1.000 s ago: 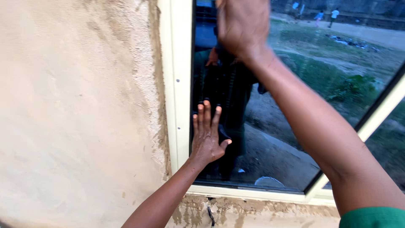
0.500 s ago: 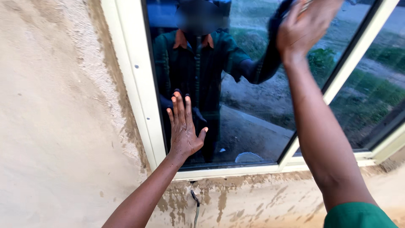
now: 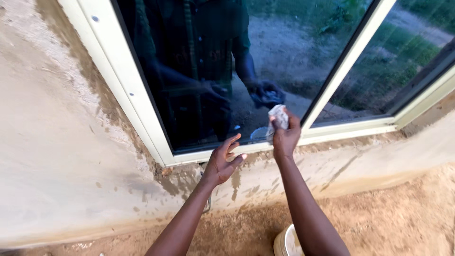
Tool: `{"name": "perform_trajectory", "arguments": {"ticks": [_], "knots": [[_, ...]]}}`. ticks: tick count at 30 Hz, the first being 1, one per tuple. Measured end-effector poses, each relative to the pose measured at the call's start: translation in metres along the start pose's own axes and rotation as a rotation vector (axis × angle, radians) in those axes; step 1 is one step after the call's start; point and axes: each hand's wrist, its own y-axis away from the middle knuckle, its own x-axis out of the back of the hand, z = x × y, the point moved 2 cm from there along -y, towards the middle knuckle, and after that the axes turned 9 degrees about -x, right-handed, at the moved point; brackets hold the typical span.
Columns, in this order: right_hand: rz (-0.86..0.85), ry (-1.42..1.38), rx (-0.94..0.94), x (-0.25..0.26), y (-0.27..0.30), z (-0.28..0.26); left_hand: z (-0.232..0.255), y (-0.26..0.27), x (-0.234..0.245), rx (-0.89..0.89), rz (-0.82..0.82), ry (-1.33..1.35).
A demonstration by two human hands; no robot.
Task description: The person washes a cloth in a bucket of water and uses it along with a small brush and a yellow scraper to clean the exterior frame and glass of a window.
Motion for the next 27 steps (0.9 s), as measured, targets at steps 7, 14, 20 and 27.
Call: {"name": "perform_trajectory", "arguments": {"ticks": [7,14,20,27], "knots": [[-0.367,-0.147,-0.425,0.012,0.110,0.006,-0.014,0.011,-0.048,0.099,0.258,0.114],[-0.347,-0.032,-0.423,0.066,0.093,0.003,-0.002,0.009,-0.019,0.155,0.185,0.378],[-0.555,-0.411,-0.547,0.080,0.088,-0.018,-0.001,0.001,-0.010,0.252,0.088,0.285],[-0.790,-0.251,-0.721,0.085,0.098,-0.028,0.007,0.000,-0.004,0.199,0.003,0.439]]}}
